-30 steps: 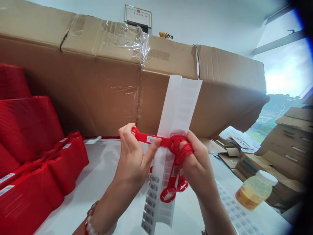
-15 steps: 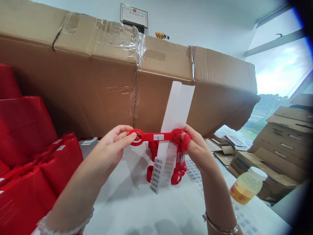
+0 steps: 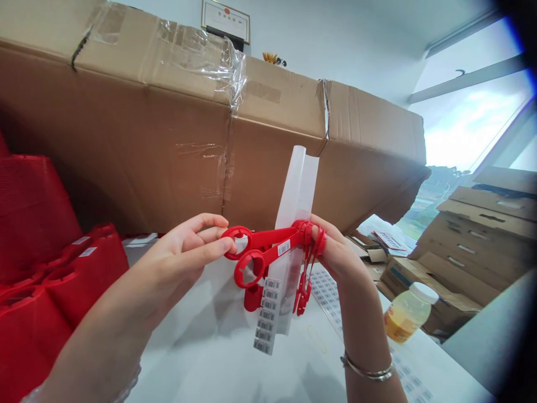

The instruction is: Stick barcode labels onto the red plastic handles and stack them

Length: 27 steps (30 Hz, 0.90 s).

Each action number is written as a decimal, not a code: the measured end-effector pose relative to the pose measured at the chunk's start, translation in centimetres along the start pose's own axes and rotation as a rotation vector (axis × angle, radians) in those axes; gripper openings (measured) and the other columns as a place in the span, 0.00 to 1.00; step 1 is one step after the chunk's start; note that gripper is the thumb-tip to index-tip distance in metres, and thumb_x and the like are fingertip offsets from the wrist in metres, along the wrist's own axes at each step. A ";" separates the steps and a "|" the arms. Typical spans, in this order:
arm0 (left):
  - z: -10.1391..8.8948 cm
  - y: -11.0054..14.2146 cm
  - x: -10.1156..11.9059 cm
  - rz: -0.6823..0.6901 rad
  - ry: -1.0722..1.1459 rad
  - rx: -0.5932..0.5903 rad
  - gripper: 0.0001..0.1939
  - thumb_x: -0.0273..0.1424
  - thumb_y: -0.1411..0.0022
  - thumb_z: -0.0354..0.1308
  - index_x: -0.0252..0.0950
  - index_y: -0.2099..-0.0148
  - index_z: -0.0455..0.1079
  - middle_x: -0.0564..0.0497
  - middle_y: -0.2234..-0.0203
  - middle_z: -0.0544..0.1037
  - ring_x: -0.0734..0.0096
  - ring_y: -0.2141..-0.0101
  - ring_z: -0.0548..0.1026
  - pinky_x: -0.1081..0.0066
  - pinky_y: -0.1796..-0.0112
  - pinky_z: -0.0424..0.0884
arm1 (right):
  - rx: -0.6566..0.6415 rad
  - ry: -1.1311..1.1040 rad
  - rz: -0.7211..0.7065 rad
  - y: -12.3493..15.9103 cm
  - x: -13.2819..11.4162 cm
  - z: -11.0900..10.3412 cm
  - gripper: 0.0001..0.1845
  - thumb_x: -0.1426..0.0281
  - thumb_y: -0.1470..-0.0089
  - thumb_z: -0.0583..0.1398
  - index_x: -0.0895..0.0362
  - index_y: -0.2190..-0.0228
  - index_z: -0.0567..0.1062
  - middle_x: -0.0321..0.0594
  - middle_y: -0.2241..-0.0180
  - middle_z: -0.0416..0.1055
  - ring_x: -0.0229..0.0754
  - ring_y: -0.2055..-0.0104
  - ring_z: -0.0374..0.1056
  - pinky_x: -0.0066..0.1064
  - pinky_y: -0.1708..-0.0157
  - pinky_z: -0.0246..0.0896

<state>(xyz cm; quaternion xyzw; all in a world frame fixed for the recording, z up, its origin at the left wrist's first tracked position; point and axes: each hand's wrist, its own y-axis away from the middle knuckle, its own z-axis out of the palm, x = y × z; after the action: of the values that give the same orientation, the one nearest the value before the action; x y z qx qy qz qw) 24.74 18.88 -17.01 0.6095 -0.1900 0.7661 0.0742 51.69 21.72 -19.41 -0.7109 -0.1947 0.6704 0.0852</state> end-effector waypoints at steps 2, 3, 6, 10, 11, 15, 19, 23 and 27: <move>0.2 0.0 -0.1 0.058 -0.049 0.116 0.16 0.38 0.42 0.71 0.42 0.56 0.69 0.58 0.68 0.81 0.74 0.66 0.78 0.80 0.67 0.72 | -0.026 0.021 -0.040 0.2 -0.1 0.0 0.14 0.57 0.36 0.61 0.53 0.60 0.79 0.38 0.65 0.74 0.40 0.66 0.68 0.29 0.67 0.64; 0.3 0.0 -0.2 0.098 -0.089 0.189 0.17 0.39 0.42 0.71 0.43 0.56 0.68 0.57 0.66 0.82 0.72 0.66 0.78 0.80 0.68 0.71 | -0.041 0.032 -0.060 0.3 -0.2 0.1 0.15 0.56 0.36 0.60 0.53 0.61 0.79 0.38 0.65 0.74 0.41 0.65 0.68 0.30 0.65 0.64; 0.6 -0.4 -0.7 0.223 -0.241 0.373 0.18 0.40 0.41 0.69 0.43 0.54 0.65 0.55 0.63 0.83 0.69 0.64 0.79 0.77 0.69 0.70 | -0.043 0.083 -0.106 0.5 -0.5 0.4 0.15 0.56 0.36 0.59 0.54 0.63 0.78 0.38 0.65 0.74 0.42 0.63 0.68 0.31 0.63 0.65; 0.8 -1.1 -1.7 0.348 -0.383 0.442 0.16 0.46 0.32 0.58 0.45 0.50 0.61 0.53 0.56 0.80 0.65 0.56 0.78 0.69 0.57 0.72 | 0.107 0.135 -0.115 0.5 -0.9 1.0 0.13 0.61 0.38 0.58 0.56 0.63 0.79 0.38 0.67 0.75 0.40 0.66 0.68 0.29 0.68 0.63; 0.8 -1.2 -2.0 0.341 -0.424 0.416 0.16 0.48 0.30 0.54 0.45 0.48 0.61 0.52 0.54 0.79 0.65 0.54 0.77 0.67 0.54 0.71 | 0.158 0.127 -0.106 0.4 -0.9 1.0 0.12 0.62 0.39 0.59 0.56 0.63 0.79 0.37 0.68 0.75 0.39 0.68 0.67 0.28 0.70 0.62; 1.3 -1.2 -2.9 0.195 -0.664 0.097 0.15 0.49 0.29 0.53 0.45 0.53 0.68 0.55 0.56 0.79 0.66 0.54 0.75 0.67 0.54 0.67 | 0.317 0.048 -0.083 0.3 -1.0 0.6 0.09 0.65 0.44 0.60 0.56 0.67 0.78 0.35 0.73 0.72 0.37 0.74 0.62 0.26 0.77 0.55; 3.0 -1.3 -4.0 0.131 -0.767 -0.127 0.10 0.41 0.29 0.56 0.43 0.62 0.72 0.58 0.67 0.80 0.70 0.64 0.76 0.71 0.66 0.65 | 0.397 0.011 -0.205 0.3 -0.9 0.0 0.09 0.66 0.43 0.58 0.55 0.68 0.78 0.34 0.73 0.71 0.38 0.71 0.64 0.27 0.72 0.60; 4.6 -1.3 -5.1 0.182 -0.840 -0.022 0.08 0.35 0.31 0.57 0.41 0.65 0.71 0.58 0.72 0.78 0.72 0.70 0.75 0.72 0.70 0.64 | 0.468 0.078 -0.261 0.5 -1.0 0.1 0.12 0.64 0.40 0.57 0.55 0.66 0.78 0.35 0.73 0.72 0.38 0.73 0.62 0.28 0.74 0.57; 4.8 -1.6 -5.8 0.266 -0.991 0.045 0.09 0.34 0.31 0.55 0.40 0.66 0.71 0.57 0.71 0.78 0.70 0.69 0.75 0.70 0.66 0.66 | 0.514 0.216 -0.294 0.6 -1.0 0.6 0.12 0.64 0.39 0.56 0.55 0.69 0.76 0.34 0.75 0.70 0.37 0.75 0.58 0.28 0.77 0.53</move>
<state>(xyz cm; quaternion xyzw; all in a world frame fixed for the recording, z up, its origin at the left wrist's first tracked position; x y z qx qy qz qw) 31.06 19.17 -21.38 0.8715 -0.2615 0.3919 -0.1360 51.21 20.67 -18.75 -0.6976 -0.1095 0.5987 0.3781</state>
